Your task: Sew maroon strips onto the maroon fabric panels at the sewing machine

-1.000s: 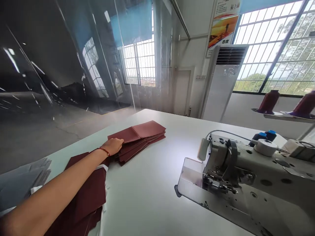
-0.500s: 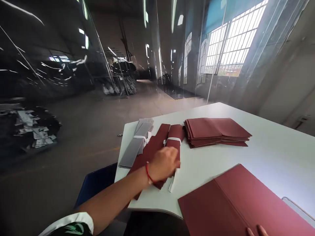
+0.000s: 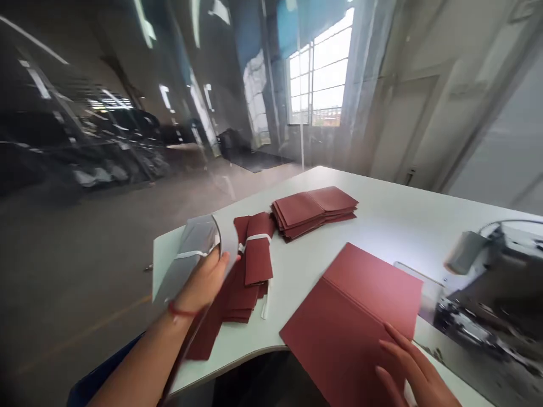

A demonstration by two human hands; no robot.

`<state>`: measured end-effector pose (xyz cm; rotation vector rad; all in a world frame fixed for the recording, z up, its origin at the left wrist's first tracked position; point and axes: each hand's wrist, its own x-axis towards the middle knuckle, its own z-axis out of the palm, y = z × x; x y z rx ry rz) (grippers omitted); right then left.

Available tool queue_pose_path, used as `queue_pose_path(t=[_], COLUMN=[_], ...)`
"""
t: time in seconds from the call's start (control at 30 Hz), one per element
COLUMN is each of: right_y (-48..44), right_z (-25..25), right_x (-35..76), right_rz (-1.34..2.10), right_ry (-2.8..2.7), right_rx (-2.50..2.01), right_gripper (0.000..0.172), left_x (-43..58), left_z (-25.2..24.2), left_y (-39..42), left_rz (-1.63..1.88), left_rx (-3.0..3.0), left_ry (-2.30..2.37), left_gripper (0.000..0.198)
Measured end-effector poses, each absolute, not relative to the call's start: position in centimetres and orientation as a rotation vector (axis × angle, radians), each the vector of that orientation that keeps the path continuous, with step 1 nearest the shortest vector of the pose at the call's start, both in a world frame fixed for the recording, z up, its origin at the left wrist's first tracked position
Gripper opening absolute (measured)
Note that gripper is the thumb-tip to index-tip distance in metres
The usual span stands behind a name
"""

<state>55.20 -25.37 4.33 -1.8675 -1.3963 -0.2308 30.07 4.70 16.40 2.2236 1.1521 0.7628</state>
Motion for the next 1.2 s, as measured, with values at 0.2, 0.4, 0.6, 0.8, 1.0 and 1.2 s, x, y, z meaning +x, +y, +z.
queue_pose_path(t=[0.2,0.4,0.6,0.8,1.0,1.2], right_y=[-22.6,-26.6,-28.9,-30.6,-30.5,-29.7], right_z=[10.3,9.6,10.0,8.7,8.8,8.6], right_x=[47.6,47.3,45.8,45.3,44.7,43.4], right_rz=[0.215,-0.193,-0.102,-0.179,-0.252,-0.27], right_ry=[-0.908,-0.828,-1.043,-0.93,-0.895,-0.706], right_rx=[-1.572,-1.779,-1.628,-1.687,-1.722,-1.773], right_gripper=[0.046,0.017,0.01,0.017,0.015,0.022], left_x=[37.6,39.6,40.8,40.7,40.8,40.9], left_z=[11.5,13.1,15.4,14.6,14.7,14.7], left_y=[-12.6,-12.9,-13.7,-14.9,-15.0,-15.2], left_rz=[0.383,0.131,0.11,0.114,0.111,0.098], left_rx=[2.264,1.983,1.693,1.63,1.661,1.634], left_ry=[0.218,0.018,0.07,0.025,-0.064,-0.008], left_gripper=[0.071,0.086,0.013,0.017,0.03,0.025])
